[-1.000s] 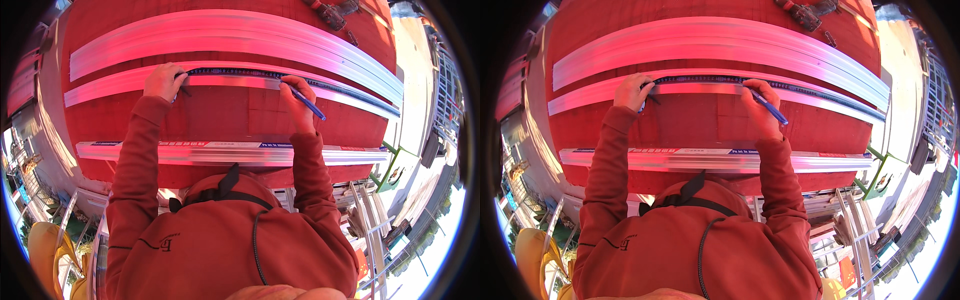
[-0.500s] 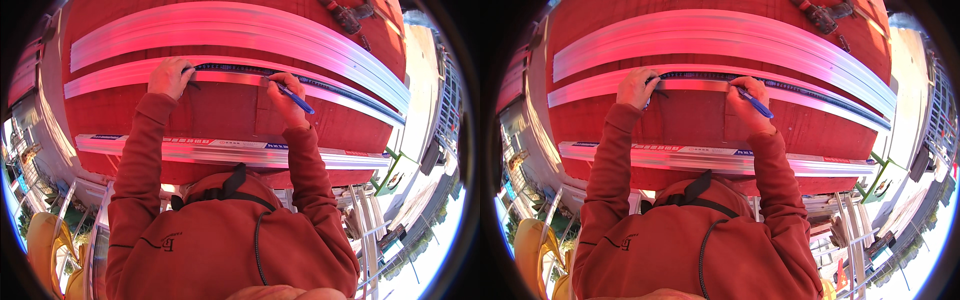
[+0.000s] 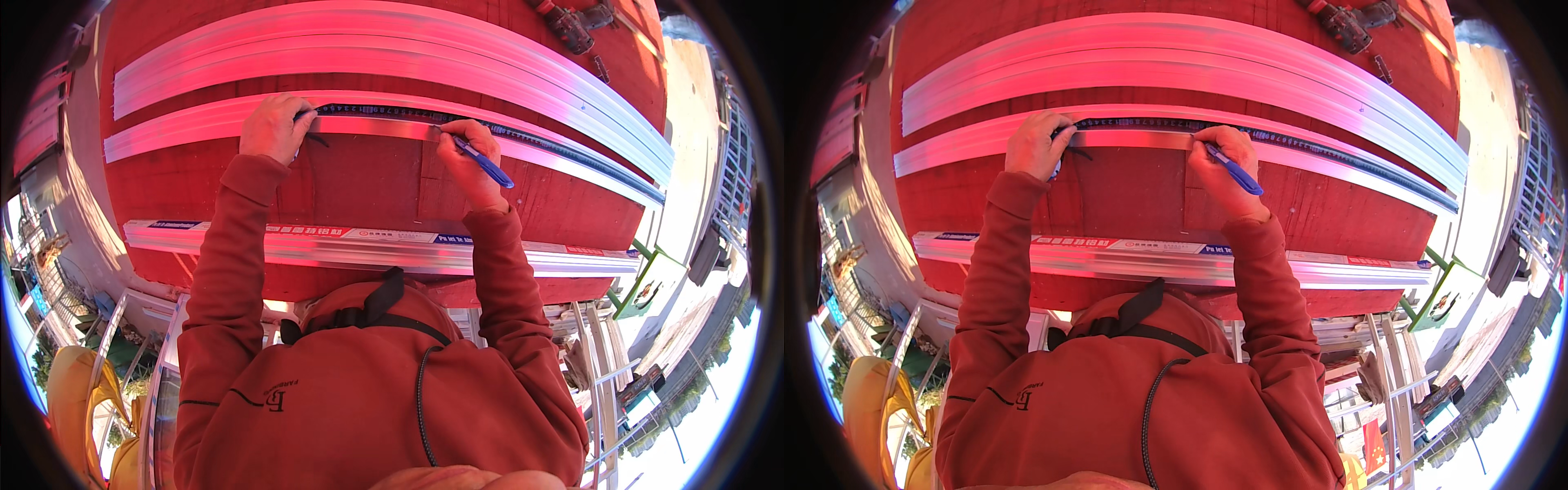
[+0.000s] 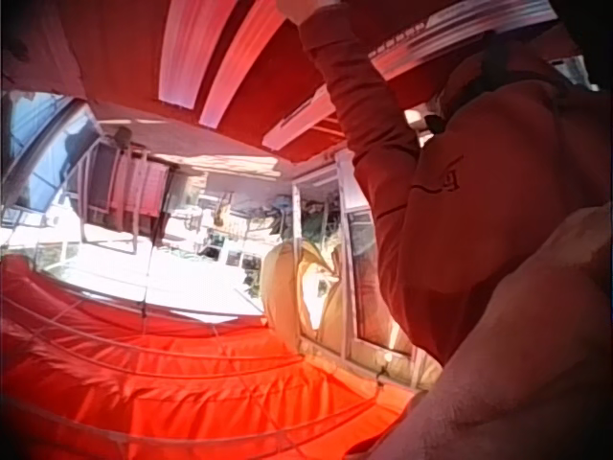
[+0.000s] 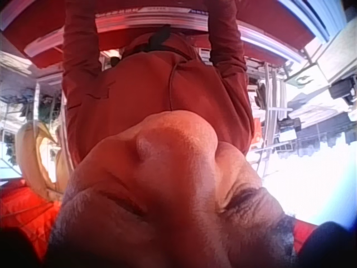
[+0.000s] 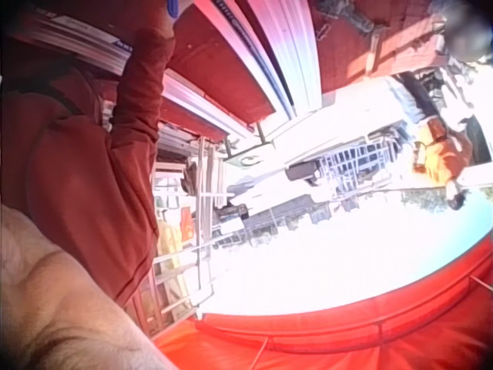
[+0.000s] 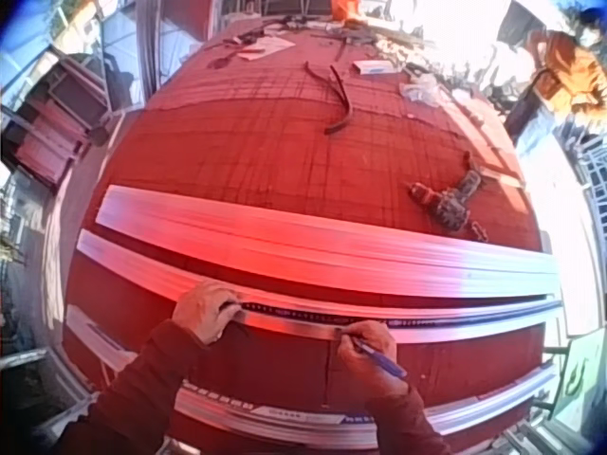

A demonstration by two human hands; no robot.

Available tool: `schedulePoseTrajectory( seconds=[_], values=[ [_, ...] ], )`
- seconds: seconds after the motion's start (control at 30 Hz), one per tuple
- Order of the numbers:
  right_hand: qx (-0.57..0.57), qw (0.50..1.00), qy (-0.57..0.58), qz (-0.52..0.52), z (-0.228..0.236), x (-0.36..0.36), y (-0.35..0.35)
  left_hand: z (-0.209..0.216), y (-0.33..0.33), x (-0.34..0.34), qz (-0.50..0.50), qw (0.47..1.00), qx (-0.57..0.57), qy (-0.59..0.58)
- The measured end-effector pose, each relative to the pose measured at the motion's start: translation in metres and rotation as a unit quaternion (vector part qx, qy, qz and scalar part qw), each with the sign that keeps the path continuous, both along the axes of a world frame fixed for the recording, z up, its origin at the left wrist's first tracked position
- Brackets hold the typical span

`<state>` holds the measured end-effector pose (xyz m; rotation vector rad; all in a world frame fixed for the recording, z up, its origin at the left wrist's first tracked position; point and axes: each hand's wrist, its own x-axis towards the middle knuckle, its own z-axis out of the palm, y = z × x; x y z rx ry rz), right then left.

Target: The person measures and marks aluminum profiles on a red workbench using a tape measure and pen, then uses a cordless drill to fasten the profiles together. The person handles multiple aluminum pieces, aligns them, and secures them with screws.

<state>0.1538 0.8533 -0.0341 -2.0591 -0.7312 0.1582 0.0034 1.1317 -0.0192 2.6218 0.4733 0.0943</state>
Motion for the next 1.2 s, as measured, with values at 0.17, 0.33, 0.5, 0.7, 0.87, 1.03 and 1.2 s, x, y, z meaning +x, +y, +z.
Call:
schedulePoseTrajectory(
  seconds=[0.17, 0.33, 0.5, 0.7, 0.87, 1.03, 1.2],
  values=[
    [0.002, 1.0, -0.011, 0.005, -0.0018, 0.0007, 0.0008, 0.0022, -0.0017, 0.0015, 0.01, 1.0, -0.002, 0.011],
    [0.0, 1.0, -0.006, 0.002, -0.0013, -0.0002, 0.0008, 0.0003, -0.0006, 0.001, 0.005, 1.0, 0.002, -0.001],
    [0.004, 1.0, -0.002, 0.003, -0.0012, 0.0003, 0.0016, -0.0003, 0.0003, 0.0011, 0.004, 1.0, 0.007, 0.0],
    [0.006, 1.0, 0.021, 0.0, -0.0029, -0.0009, 0.0, 0.0013, -0.0001, 0.0013, 0.006, 1.0, 0.002, 0.003],
    [0.003, 1.0, 0.028, 0.0, -0.0028, -0.0014, -0.0003, 0.0035, -0.0008, 0.0021, 0.008, 1.0, -0.004, 0.012],
    [0.006, 1.0, 0.016, -0.001, -0.0014, -0.0009, 0.0011, 0.0026, -0.0004, 0.0015, 0.006, 1.0, -0.003, 0.007],
    [0.011, 0.999, 0.036, -0.014, 0.0032, -0.0032, 0.0019, 0.0021, -0.0006, 0.0016, 0.008, 1.0, 0.004, -0.002]
  ],
)
